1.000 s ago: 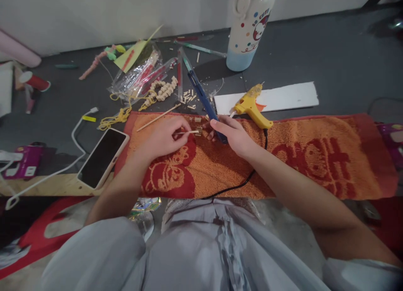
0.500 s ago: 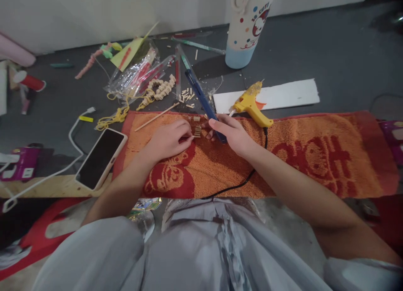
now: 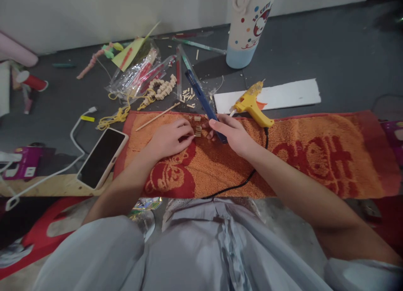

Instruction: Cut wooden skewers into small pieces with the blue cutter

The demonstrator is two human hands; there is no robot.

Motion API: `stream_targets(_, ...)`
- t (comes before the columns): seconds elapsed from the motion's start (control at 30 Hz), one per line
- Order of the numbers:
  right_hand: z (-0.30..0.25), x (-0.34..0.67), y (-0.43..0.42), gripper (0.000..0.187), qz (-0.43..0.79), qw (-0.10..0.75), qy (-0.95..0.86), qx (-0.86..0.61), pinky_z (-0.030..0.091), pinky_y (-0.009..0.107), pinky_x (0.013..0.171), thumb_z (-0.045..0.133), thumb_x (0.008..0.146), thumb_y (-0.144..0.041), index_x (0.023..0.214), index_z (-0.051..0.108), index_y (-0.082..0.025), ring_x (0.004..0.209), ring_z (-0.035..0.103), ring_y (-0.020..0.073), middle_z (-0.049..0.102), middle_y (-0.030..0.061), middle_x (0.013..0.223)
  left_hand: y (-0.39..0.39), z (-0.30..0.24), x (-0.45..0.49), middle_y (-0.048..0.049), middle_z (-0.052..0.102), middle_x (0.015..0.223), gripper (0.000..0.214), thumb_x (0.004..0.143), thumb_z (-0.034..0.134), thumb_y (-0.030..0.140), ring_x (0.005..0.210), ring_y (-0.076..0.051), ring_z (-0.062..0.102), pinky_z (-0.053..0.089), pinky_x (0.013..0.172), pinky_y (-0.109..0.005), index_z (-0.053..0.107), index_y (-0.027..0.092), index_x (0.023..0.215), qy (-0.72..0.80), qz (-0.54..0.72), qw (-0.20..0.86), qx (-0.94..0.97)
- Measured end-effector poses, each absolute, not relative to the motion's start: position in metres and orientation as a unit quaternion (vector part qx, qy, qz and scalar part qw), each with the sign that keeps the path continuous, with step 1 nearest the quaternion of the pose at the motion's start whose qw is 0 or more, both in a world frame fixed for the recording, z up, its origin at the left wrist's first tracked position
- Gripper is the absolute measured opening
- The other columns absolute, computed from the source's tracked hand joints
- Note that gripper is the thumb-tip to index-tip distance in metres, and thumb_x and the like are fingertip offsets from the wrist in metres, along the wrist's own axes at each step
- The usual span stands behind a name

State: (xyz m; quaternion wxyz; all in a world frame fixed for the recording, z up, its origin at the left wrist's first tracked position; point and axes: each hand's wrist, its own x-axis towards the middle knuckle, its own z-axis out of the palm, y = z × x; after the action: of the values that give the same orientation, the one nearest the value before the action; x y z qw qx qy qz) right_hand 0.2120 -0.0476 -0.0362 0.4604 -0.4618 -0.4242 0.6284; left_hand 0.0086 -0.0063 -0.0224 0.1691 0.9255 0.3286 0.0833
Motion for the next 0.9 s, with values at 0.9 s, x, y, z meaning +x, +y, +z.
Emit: stream_targets(0.9,-0.0352,0.2115,-0.0477,0.033,0.629,0.463,-0.428,-0.455,0.040,0.027,0.053,0.067,0.073,-0.051,0.069,0.053,-0.021,0.055,0.050,0.0120,0.055,-0.0015,0.063,-0.0061,-0.0272,0.0143,-0.0051,0.060,0.087,0.014,0.080,0.048,0.026,0.074,-0.014,0.055,0.043,0.064,-0.025,0.058,0.017,0.074,0.341,0.087,0.120,0.929)
